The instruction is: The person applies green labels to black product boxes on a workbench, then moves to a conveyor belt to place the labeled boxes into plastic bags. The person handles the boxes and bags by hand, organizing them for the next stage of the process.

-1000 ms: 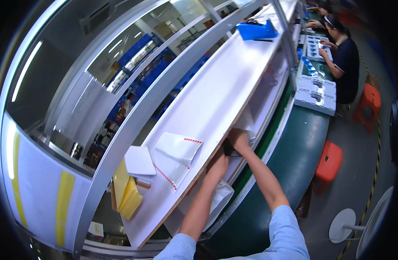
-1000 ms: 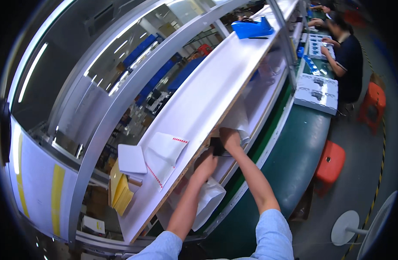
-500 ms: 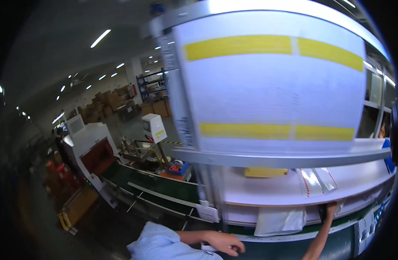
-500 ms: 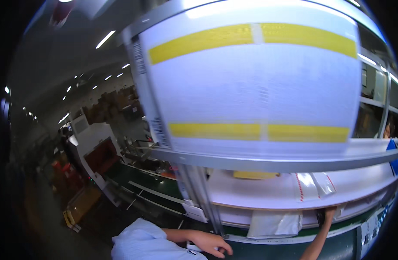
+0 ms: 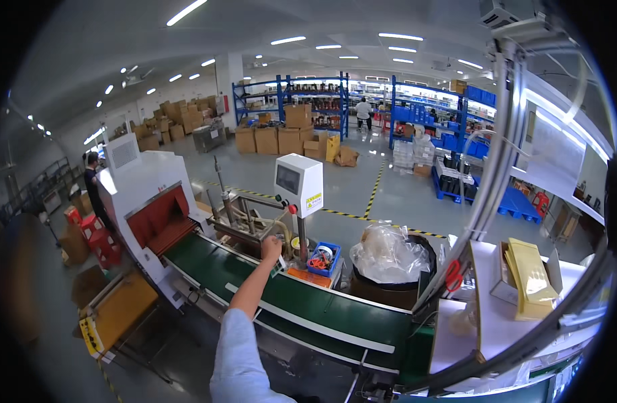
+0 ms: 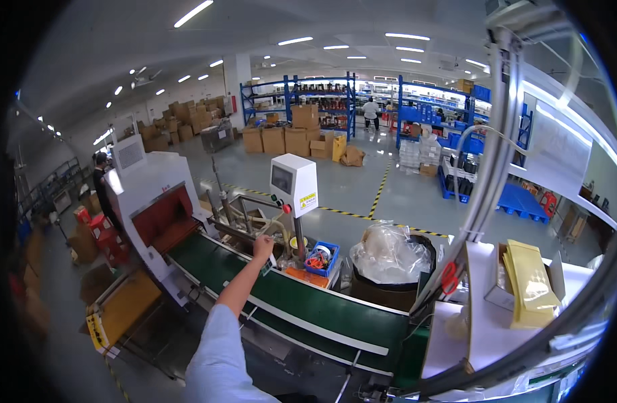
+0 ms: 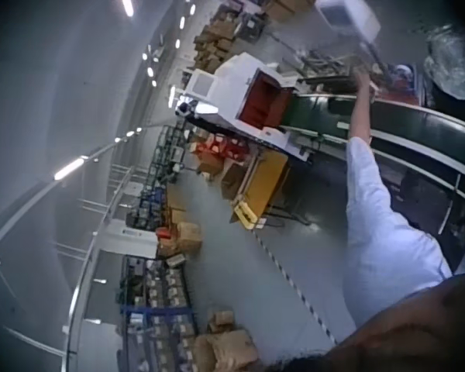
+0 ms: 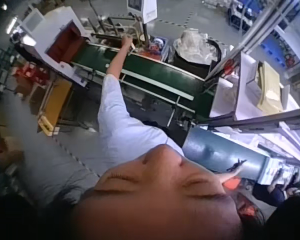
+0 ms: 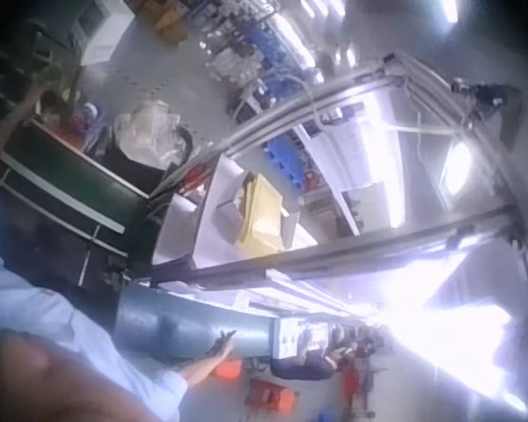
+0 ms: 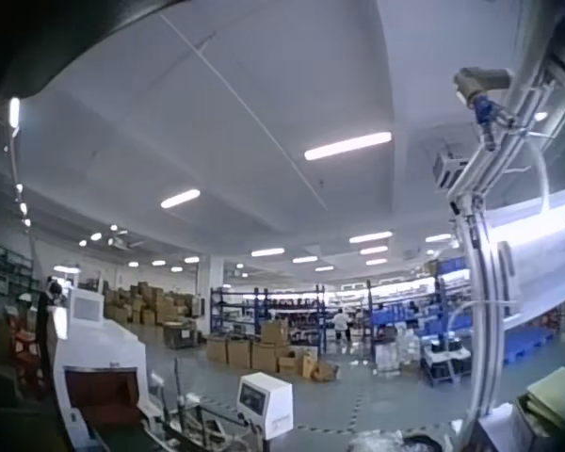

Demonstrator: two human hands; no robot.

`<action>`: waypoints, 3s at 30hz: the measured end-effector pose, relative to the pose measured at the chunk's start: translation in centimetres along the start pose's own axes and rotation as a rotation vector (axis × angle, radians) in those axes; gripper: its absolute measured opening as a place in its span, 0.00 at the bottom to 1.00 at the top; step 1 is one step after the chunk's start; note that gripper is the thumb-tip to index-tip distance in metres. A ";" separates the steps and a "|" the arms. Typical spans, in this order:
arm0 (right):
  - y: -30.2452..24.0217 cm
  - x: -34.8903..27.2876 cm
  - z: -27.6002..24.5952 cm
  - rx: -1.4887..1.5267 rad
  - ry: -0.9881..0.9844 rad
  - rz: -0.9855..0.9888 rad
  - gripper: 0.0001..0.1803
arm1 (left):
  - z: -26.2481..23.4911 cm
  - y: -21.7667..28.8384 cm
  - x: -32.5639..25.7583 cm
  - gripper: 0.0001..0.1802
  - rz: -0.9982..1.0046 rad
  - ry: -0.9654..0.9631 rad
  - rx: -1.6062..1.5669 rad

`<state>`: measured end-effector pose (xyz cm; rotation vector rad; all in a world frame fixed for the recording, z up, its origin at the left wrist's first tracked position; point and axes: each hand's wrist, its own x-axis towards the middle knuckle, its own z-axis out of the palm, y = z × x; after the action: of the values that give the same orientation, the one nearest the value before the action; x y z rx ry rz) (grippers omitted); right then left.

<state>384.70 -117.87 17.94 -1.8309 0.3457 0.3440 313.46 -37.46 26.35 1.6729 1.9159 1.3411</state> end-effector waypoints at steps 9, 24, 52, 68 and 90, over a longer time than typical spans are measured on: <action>11.5 -13.5 -3.6 0.127 0.280 0.118 0.18 | 7.0 0.2 13.8 0.19 0.066 0.068 -0.131; 12.9 -23.2 1.3 0.198 0.143 0.051 0.13 | 4.3 0.4 16.8 0.07 0.736 0.161 0.202; -7.3 11.7 5.1 0.350 -0.350 -0.365 0.11 | -1.2 34.1 -56.5 0.16 0.820 -2.293 0.174; -19.6 22.8 11.0 -0.063 -0.052 -0.679 0.19 | 15.5 62.4 -76.9 0.21 1.215 -1.642 0.145; -14.7 22.7 3.2 0.025 -0.227 -0.705 0.14 | 36.2 65.9 -79.0 0.22 1.256 -0.909 0.288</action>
<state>411.15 -112.11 20.68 -1.7446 -0.4481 0.0493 404.86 -96.91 28.92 3.0436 0.4484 0.2461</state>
